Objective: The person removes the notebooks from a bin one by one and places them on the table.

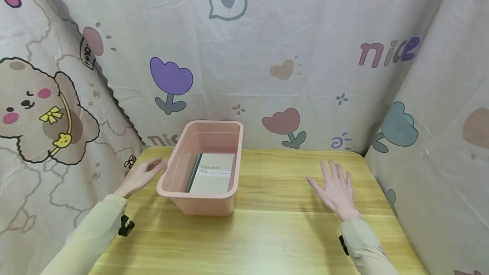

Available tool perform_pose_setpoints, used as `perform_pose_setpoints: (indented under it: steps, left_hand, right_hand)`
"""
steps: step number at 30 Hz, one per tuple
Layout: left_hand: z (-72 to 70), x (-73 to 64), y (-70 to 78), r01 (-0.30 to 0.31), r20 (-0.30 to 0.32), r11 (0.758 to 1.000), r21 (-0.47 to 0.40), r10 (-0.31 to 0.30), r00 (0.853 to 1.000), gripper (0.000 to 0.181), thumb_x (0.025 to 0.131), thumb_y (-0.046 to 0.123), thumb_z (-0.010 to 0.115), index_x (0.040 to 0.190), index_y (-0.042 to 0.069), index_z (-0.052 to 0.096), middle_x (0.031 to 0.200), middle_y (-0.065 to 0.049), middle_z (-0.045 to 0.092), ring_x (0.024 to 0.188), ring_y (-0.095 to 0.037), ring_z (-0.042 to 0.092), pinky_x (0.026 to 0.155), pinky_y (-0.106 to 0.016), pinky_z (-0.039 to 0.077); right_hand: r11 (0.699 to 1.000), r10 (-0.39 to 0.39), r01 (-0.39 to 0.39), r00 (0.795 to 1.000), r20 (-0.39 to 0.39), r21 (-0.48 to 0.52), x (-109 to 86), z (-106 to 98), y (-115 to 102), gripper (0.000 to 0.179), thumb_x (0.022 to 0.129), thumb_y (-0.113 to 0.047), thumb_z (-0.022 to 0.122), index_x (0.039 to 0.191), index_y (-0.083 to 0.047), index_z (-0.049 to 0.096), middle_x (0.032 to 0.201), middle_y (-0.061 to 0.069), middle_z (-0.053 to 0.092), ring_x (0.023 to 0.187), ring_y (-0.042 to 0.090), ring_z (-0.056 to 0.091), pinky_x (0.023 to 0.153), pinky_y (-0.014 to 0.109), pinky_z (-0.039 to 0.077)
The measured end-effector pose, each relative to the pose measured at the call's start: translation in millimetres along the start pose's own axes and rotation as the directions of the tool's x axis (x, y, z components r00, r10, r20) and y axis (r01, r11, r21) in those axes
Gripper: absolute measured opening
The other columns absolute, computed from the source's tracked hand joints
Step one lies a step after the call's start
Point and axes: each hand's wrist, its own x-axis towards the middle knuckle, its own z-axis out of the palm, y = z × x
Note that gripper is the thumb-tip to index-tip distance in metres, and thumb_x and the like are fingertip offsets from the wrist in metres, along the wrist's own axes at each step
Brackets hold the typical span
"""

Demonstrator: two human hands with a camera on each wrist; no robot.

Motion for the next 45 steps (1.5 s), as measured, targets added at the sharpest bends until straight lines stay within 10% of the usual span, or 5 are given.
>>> perform_pose_setpoints:
  steps: [11,27,45]
  left_hand:
    - [2.8,12.2,13.4,0.011,0.153,0.950,-0.312,0.038,0.988,0.048,0.098,0.006,0.056,0.137,-0.020,0.046,0.126,-0.038,0.061,0.105,-0.037,0.073,0.083,-0.030,0.064]
    - [17.2,-13.2,22.0,0.060,0.198,0.914,-0.401,0.023,0.980,0.051,0.090,-0.003,0.060,0.132,-0.027,0.043,0.117,-0.041,0.064,0.098,-0.040,0.074,0.079,-0.036,0.065]
    - [34.6,-36.4,34.7,0.074,0.193,0.905,-0.419,0.009,0.981,0.051,0.085,-0.003,0.063,0.127,-0.026,0.047,0.109,-0.038,0.068,0.092,-0.039,0.075,0.078,-0.037,0.065]
  right_hand:
    - [0.999,-0.033,0.034,0.999,0.011,-0.006,1.5,-5,-13,0.081,0.099,-0.061,0.045,0.155,-0.004,0.032,0.161,0.030,0.025,0.147,0.052,0.022,0.118,0.076,0.008]
    - [0.995,-0.097,0.098,0.994,0.042,-0.004,6.4,-6,-37,0.083,0.097,-0.063,0.046,0.155,-0.004,0.034,0.162,0.027,0.027,0.148,0.048,0.023,0.120,0.073,0.011]
    - [0.970,-0.239,0.242,0.956,0.170,0.004,34.5,-26,-137,0.087,0.097,-0.065,0.045,0.154,-0.001,0.034,0.159,0.023,0.037,0.146,0.047,0.034,0.123,0.068,0.020]
